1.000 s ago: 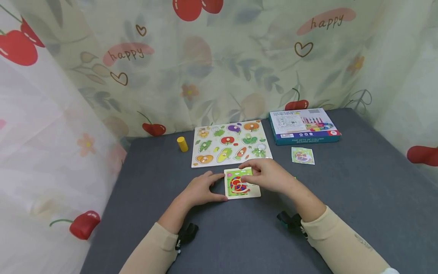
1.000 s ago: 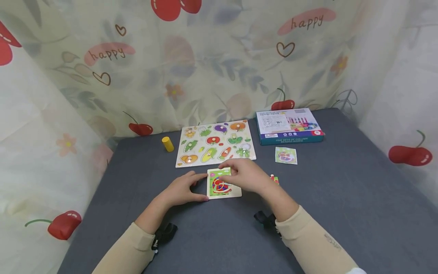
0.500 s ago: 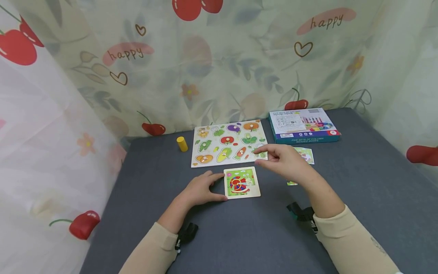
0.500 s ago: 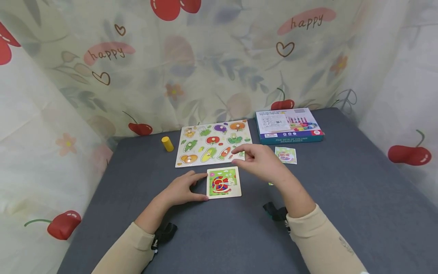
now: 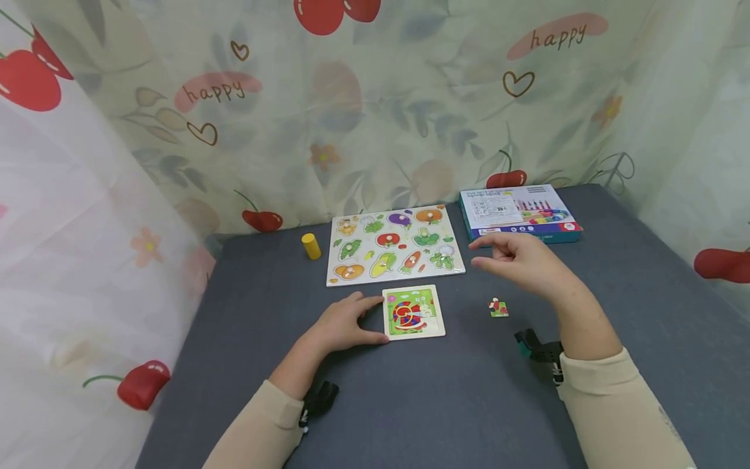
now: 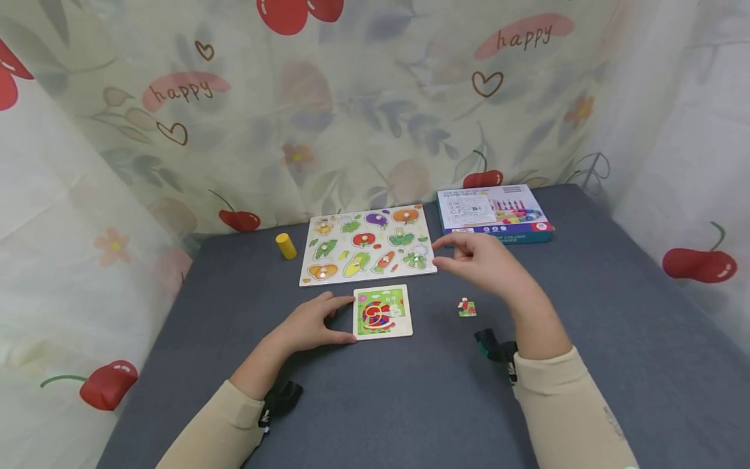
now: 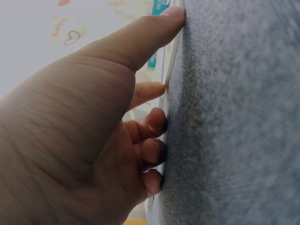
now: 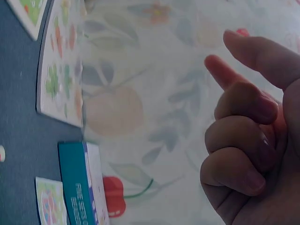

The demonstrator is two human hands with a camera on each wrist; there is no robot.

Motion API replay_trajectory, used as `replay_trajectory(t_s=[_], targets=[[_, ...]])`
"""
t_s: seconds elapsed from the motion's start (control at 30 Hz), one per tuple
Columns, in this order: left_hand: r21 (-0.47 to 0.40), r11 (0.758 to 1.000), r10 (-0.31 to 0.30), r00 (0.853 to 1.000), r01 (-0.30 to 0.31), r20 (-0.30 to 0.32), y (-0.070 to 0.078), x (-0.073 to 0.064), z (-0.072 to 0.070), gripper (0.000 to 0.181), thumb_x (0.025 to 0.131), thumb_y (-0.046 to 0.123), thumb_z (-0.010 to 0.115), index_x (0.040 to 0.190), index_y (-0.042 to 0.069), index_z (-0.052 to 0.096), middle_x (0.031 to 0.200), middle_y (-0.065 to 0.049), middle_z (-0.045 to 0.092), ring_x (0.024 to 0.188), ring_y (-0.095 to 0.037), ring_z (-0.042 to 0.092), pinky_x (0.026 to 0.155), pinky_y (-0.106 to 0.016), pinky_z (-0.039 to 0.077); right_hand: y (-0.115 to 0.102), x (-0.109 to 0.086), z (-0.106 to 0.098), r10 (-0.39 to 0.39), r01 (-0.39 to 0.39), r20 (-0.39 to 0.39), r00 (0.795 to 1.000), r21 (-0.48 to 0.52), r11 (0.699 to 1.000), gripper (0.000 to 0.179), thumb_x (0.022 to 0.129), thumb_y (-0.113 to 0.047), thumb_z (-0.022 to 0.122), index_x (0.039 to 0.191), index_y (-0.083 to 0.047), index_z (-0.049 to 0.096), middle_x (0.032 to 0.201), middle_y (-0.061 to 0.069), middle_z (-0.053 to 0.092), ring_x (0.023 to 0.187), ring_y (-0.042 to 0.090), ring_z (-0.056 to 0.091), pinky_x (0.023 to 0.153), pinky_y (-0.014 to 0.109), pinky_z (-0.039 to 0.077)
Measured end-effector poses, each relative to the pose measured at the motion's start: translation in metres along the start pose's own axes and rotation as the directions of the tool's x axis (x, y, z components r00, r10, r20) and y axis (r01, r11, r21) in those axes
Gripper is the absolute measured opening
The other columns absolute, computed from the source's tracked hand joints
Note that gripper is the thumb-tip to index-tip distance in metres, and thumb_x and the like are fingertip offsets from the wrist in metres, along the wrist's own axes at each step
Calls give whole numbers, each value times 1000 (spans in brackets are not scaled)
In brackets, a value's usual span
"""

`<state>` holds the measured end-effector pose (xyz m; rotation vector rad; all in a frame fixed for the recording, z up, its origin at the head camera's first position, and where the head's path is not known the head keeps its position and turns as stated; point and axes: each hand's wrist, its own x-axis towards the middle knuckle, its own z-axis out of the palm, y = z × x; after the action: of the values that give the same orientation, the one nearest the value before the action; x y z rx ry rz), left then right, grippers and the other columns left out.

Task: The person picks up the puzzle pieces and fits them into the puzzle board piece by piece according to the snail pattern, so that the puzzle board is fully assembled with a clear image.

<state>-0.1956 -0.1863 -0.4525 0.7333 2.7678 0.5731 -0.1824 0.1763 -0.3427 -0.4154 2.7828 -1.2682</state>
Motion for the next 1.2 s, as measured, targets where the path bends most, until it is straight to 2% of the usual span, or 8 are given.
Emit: replay_trajectory(t_s=[0.13,0.37,0.63,0.8,0.9,1.07,1.13,1.2], targets=[[0,1000,2,1000,-2,1,0,0,0,86,82,64,78,154,27,50,95,3,48,79,-16,47,67,-34,36,15,1,-10,43,-43,43,998,-11,999,39,95,-37,75,124,-11,69,67,3,42,54,17,35,53,34,33],[3,1000,1,1000,-1,3,1,0,-1,86,81,64,79,154,27,50,95,3,48,79,-17,47,67,-34,35,40,0,-19,63,-69,123,990,46,997,36,93,-25,79,118,-1,66,69,3,44,59,16,41,57,31,36],[8,1000,2,1000,-2,0,2,-1,-1,85,82,64,79,153,27,51,95,3,48,79,-16,47,67,-34,36,68,4,-21,122,-144,228,966,81,986,43,93,-21,78,123,5,61,71,2,44,66,14,43,64,29,37],[15,1000,5,1000,-5,2,1,-1,-1,85,82,63,79,154,27,50,95,2,48,79,-16,47,67,-34,36,81,6,-19,136,-162,276,951,77,984,38,93,-15,76,121,6,61,71,1,44,65,13,42,64,30,35],[16,1000,5,1000,-5,2,1,-1,-1,85,82,63,78,154,27,50,94,2,48,79,-16,47,67,-34,36,89,8,-17,142,-174,337,931,68,982,35,93,-13,76,119,5,61,71,1,45,66,14,43,65,31,34],[8,1000,-1,1000,1,-2,0,0,0,85,82,64,78,153,28,50,94,3,48,78,-16,46,67,-34,36,98,10,-11,194,-252,457,868,67,966,34,91,-10,77,118,4,61,73,3,48,70,18,45,69,33,36],[5,1000,-3,1000,3,-3,0,0,1,85,81,64,78,153,28,51,94,3,48,78,-16,46,67,-34,36,99,10,-9,219,-282,482,848,63,957,33,90,-9,77,116,4,61,74,3,49,71,19,45,68,33,36],[0,1000,-4,1000,4,-1,0,0,1,85,81,65,78,153,28,51,95,3,48,79,-16,46,68,-34,36,101,11,-6,238,-298,493,837,45,953,32,89,-9,78,113,3,61,74,4,49,70,19,45,67,33,35]])
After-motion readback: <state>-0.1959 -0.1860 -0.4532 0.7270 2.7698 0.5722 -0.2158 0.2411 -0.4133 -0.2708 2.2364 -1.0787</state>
